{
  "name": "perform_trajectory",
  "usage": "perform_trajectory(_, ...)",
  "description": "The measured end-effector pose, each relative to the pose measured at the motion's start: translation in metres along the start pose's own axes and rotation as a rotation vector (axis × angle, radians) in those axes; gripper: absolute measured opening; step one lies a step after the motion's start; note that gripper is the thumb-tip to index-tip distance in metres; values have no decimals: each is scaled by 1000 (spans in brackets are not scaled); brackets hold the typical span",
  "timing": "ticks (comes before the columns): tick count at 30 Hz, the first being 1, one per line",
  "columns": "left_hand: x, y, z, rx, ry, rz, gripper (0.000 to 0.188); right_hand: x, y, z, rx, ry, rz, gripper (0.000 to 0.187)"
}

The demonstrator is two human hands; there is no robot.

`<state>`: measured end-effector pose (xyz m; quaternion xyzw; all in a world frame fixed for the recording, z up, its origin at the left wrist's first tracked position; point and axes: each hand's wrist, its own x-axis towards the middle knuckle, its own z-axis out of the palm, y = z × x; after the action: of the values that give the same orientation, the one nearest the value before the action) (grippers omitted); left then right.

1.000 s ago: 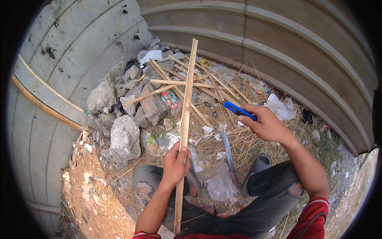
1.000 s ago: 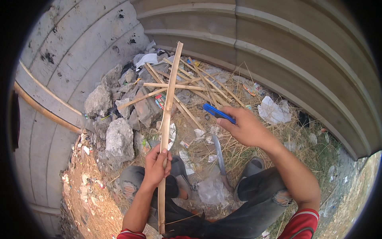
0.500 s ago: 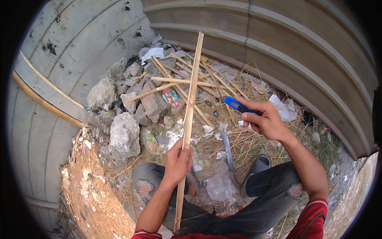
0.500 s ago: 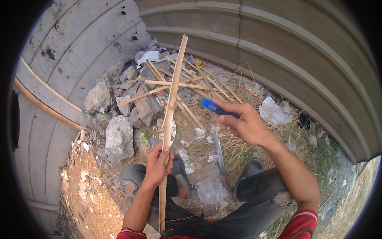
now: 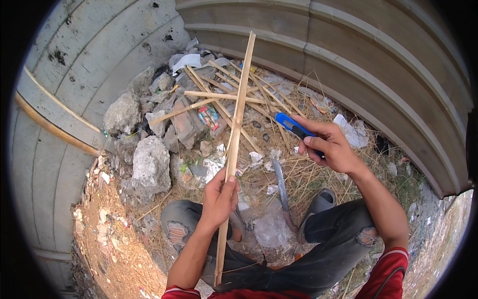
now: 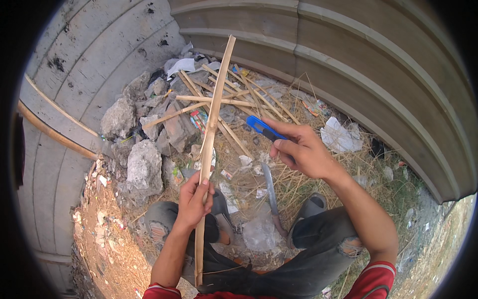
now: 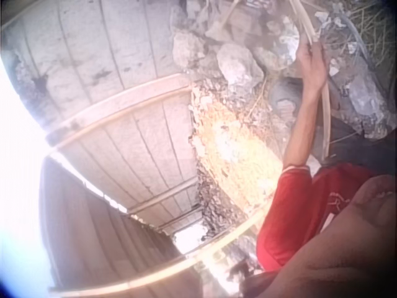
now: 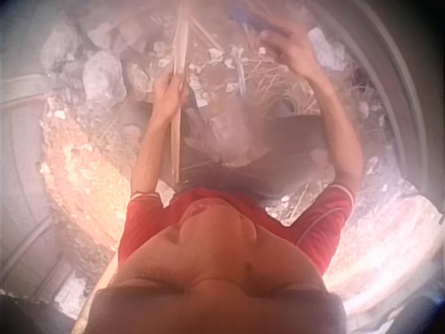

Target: The person sits on a small stool and uses a blue utility knife to shave thin strips off a long bamboo stick. They repeatedly rotate the stick and scrape the blade along its length to smooth the surface and remove the outer layer.

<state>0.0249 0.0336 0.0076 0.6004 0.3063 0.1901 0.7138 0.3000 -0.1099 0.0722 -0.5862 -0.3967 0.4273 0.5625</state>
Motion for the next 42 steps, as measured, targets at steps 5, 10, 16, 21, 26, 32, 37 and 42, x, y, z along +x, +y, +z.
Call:
perform_trajectory(5, 1, 0, -2, 11, -1, -14, 37, 1, 3, 2, -26, 2, -3, 51)
perform_trajectory(10, -1, 0, -2, -2, 4, -7, 37, 1, -6, 4, -145, 33, -36, 44)
perform_trajectory(16, -1, 4, 3, -25, 32, -11, 33, 7, 9, 8, -361, 229, -232, 35)
perform_trajectory(21, -2, 5, 2, 8, 22, -7, 34, 6, 5, 4, -389, 213, -168, 34)
perform_trajectory(26, -1, 0, 0, 15, 12, -5, 36, 6, 13, 0, -403, 218, -178, 33)
perform_trajectory(32, -3, 3, 1, -23, 22, -26, 36, 0, 0, 1, -138, 29, -73, 40)
perform_trajectory(37, 0, 0, 1, 1, 8, -16, 36, -4, -5, -4, -89, -62, -54, 47)
perform_trajectory(42, -3, -2, -3, 7, 14, -24, 37, 0, -4, 6, -222, 3, -80, 43)
